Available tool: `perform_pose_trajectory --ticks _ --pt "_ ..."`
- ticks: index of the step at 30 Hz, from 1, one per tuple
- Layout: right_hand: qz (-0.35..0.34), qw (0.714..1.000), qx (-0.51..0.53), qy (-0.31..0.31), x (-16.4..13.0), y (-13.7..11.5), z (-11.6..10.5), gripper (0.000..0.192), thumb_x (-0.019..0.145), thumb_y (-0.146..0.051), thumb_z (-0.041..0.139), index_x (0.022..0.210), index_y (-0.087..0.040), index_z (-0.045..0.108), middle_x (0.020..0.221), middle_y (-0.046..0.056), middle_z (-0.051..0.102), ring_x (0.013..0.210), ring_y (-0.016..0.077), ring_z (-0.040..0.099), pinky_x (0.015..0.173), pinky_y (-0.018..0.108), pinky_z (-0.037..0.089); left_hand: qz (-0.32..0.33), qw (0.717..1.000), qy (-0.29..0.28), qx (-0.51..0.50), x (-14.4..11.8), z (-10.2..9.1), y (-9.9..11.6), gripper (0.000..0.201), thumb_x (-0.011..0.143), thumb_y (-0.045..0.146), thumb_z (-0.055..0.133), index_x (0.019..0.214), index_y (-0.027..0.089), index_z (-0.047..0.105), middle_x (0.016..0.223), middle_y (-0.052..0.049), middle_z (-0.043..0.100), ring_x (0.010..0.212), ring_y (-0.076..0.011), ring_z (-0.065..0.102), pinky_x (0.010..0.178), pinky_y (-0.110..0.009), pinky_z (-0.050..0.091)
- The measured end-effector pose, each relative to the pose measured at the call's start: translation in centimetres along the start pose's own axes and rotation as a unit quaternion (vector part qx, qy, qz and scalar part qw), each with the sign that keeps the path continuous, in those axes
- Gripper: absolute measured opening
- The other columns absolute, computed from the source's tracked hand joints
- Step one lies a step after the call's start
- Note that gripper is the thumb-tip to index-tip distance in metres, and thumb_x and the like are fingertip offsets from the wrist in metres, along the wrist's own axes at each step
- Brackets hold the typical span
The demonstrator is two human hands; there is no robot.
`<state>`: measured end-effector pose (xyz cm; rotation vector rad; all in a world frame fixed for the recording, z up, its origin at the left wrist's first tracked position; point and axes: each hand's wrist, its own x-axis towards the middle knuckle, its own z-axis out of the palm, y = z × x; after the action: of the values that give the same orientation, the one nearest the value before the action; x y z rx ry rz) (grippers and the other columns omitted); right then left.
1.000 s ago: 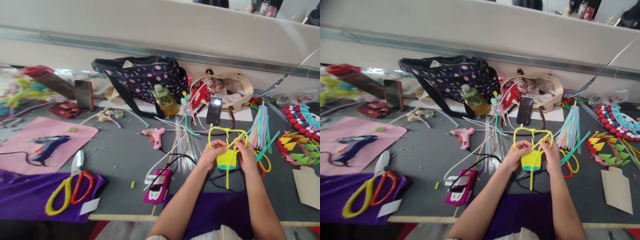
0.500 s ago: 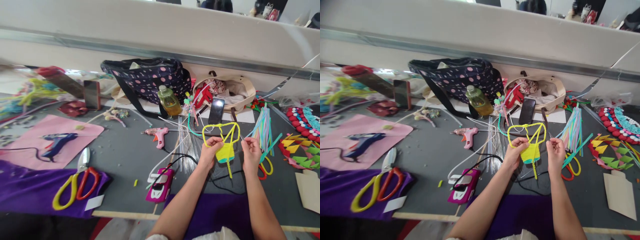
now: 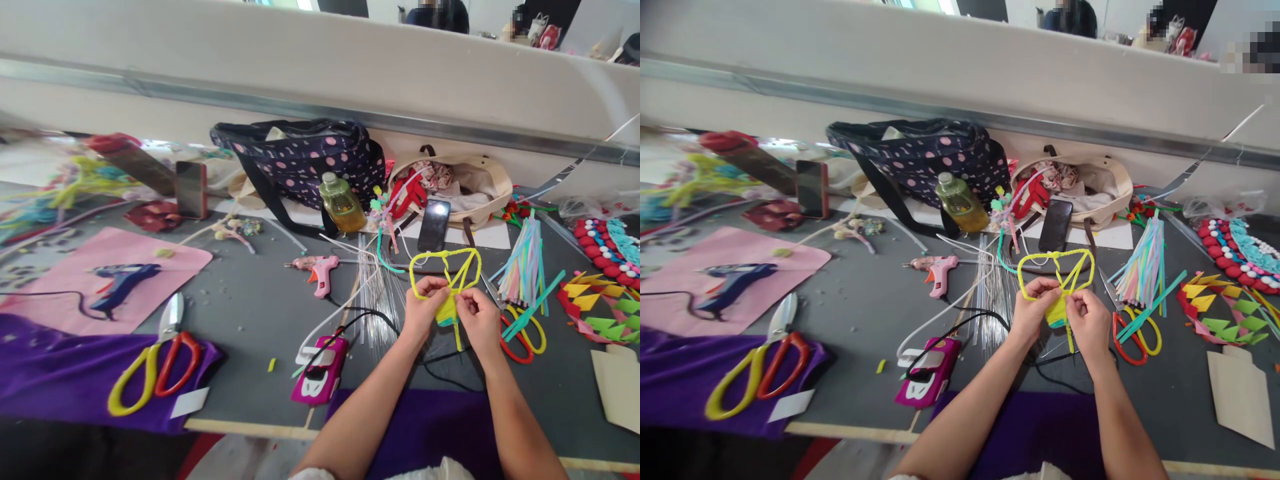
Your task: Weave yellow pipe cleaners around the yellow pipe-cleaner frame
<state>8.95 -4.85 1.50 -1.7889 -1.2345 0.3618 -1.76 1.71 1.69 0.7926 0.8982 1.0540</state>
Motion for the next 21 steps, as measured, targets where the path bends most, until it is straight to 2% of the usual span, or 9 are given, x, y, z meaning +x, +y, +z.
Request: perform_pose_trajectory --ticks 7,11,15,21 --pt "-0.092 0.993 -0.065 0.026 -0.24 -0.74 0.27 0.02 0.09 -0.032 0.053 0.073 -0.02 0.057 0.062 -0.002 0.056 0.059 0.0126 0.051 0.058 0.024 0.036 0.006 1.0 -0.001 0.013 -0.06 0.13 -0.08 0.016 0.059 0.022 0.077 0.071 0.014 0.069 0.065 0.0 0.064 0.057 -0.0096 0.054 0.056 -0.021 0.041" --pt "-0.111 0.99 -0.08 0.03 -0.31 -0.72 0.42 0.017 0.089 -0.029 0.052 0.075 -0.02 0.057 0.065 -0.001 0.058 0.06 0.0131 0.052 0.059 0.024 0.037 0.003 1.0 0.003 0.013 0.11 0.06 0.04 0.016 0.058 0.022 0.077 0.07 0.014 0.069 0.066 -0.001 0.065 0.058 -0.0103 0.054 0.057 -0.021 0.041" --pt "-0.078 0.996 -0.045 0.012 -0.38 -0.7 0.32 0.018 0.087 -0.031 0.053 0.074 -0.02 0.057 0.065 -0.001 0.057 0.058 0.0124 0.051 0.057 0.023 0.037 0.0 1.0 0.005 0.012 0.38 -0.07 -0.01 0.015 0.057 0.021 0.076 0.069 0.014 0.07 0.067 -0.002 0.066 0.059 -0.0108 0.055 0.057 -0.021 0.041" --pt "0.018 0.996 0.083 -0.041 -0.15 -0.95 -0.07 0.025 0.085 -0.041 0.055 0.071 -0.02 0.055 0.06 -0.004 0.051 0.052 0.01 0.044 0.051 0.021 0.036 -0.009 1.0 0.007 0.001 0.88 -0.38 -0.32 0.018 0.056 0.023 0.078 0.069 0.014 0.071 0.065 -0.002 0.065 0.058 -0.0108 0.054 0.057 -0.021 0.041"
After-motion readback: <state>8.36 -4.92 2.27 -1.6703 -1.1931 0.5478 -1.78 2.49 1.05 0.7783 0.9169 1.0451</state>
